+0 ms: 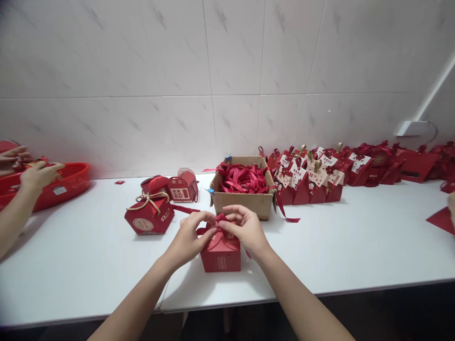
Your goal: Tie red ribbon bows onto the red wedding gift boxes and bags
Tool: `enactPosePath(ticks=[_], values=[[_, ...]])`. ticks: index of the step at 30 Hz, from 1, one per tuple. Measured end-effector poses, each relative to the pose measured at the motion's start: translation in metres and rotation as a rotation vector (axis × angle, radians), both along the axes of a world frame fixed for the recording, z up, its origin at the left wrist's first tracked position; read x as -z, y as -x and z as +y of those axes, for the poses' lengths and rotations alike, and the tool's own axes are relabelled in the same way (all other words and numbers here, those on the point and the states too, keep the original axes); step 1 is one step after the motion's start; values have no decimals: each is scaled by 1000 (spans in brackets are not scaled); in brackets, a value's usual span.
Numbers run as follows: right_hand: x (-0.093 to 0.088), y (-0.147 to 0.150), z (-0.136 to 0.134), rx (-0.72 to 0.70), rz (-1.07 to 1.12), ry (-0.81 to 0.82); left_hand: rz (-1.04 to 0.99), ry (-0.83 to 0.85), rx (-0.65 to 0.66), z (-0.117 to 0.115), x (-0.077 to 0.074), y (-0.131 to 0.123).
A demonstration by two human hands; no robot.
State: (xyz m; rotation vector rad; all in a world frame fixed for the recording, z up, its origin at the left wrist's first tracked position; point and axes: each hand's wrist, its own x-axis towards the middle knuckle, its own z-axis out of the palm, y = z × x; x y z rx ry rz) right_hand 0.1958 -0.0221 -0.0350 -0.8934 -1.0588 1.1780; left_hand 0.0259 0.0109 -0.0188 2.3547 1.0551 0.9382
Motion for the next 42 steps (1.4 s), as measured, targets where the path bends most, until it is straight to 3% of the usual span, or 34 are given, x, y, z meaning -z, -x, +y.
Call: enactPosePath(ticks=[6, 11, 16, 24, 29, 32, 35, 42], values=[[-1, 3, 0, 50, -100, -27, -243, 115, 32, -3, -4, -6], [-1, 1, 1, 67, -146, -59, -292, 217, 52, -2, -9, -13], [-3, -1, -1, 77, -212, -72, -318, 184, 41, 3, -10, -17], [-12, -13, -9, -68, -368, -35, -283, 80, 19, -3, -18, -19], [-7, -11, -10, -54, -334, 15, -291, 55, -79, 2, -2, -8], [-8, -9, -12, -58, -332, 44, -253, 170, -158, 9, 15, 5], [-12, -9, -13, -61, -340, 53, -131, 322, -138, 14, 25, 14], [-7, -5, -8, 49, -456, 53, -136, 377, -68, 21, 26, 13]])
